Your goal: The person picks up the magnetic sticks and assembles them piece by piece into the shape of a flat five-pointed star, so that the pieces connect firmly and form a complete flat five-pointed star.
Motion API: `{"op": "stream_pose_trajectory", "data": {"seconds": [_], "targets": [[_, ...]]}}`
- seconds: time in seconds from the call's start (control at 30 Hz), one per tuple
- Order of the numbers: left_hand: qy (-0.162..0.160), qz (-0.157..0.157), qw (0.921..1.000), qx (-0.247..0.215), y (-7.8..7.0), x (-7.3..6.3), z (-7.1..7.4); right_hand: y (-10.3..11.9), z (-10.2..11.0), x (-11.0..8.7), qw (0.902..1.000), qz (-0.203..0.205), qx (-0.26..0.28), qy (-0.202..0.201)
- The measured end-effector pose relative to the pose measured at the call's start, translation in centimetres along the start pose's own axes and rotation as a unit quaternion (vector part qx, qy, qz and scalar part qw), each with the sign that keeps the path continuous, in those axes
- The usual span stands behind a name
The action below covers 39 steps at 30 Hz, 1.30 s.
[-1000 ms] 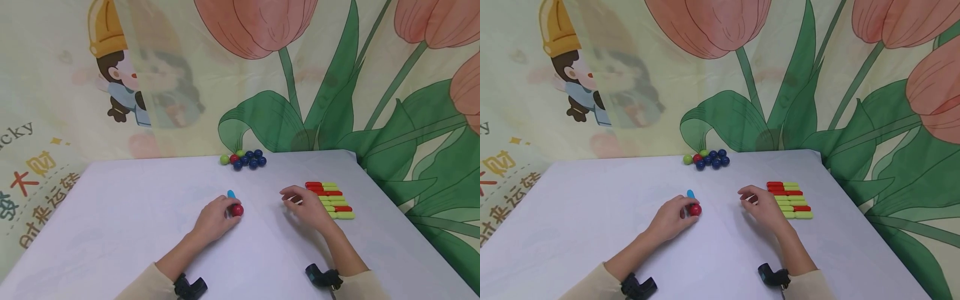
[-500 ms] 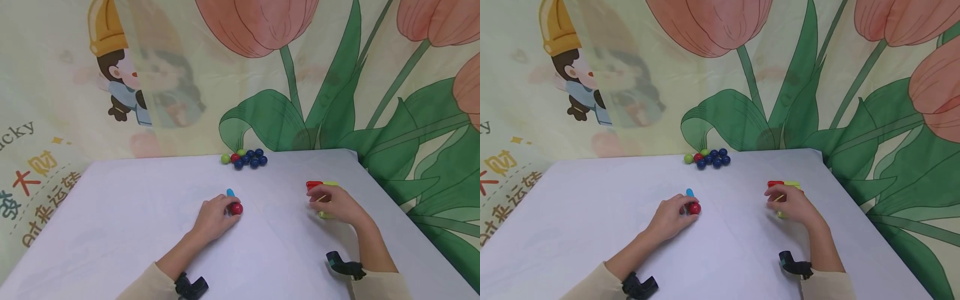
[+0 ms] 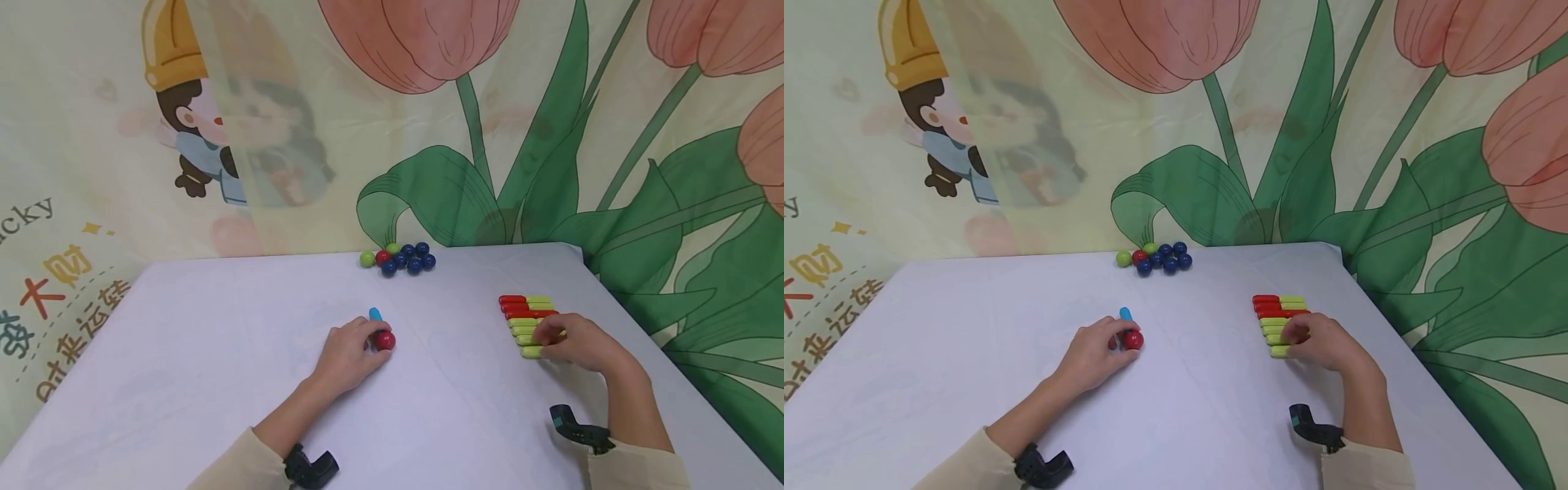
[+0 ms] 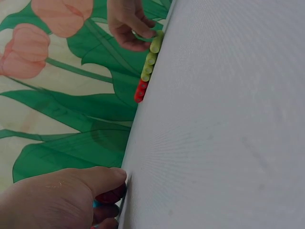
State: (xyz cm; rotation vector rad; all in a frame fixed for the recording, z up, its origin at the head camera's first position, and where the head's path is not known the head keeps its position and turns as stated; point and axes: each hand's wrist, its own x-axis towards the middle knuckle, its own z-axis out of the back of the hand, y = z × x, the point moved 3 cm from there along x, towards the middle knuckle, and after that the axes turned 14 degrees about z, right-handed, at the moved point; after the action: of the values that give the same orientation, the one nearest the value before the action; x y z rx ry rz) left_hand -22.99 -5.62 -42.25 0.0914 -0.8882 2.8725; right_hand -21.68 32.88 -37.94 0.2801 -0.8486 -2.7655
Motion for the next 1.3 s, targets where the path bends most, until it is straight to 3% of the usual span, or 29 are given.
{"op": "stream_pose_trajectory", "data": {"seconds": [0.57, 0.8, 1.3], "targets": [[0.004, -0.002, 1.0000, -0.007, 0.08, 0.04, 0.05, 0.25, -0.80, 0.39, 0.9983, -0.020, -0.042, 0.036], [0.002, -0.001, 1.0000, -0.002, 0.11, 0.00, -0.03, -0.03, -0.93, 0.29, 0.9983, -0.023, -0.033, 0.043], [0.001, 0.006, 0.9999, -0.012, 0.09, -0.13, 0.10, 0.77, -0.75, 0.42, 0.9992, 0.029, 0.019, 0.018]]}}
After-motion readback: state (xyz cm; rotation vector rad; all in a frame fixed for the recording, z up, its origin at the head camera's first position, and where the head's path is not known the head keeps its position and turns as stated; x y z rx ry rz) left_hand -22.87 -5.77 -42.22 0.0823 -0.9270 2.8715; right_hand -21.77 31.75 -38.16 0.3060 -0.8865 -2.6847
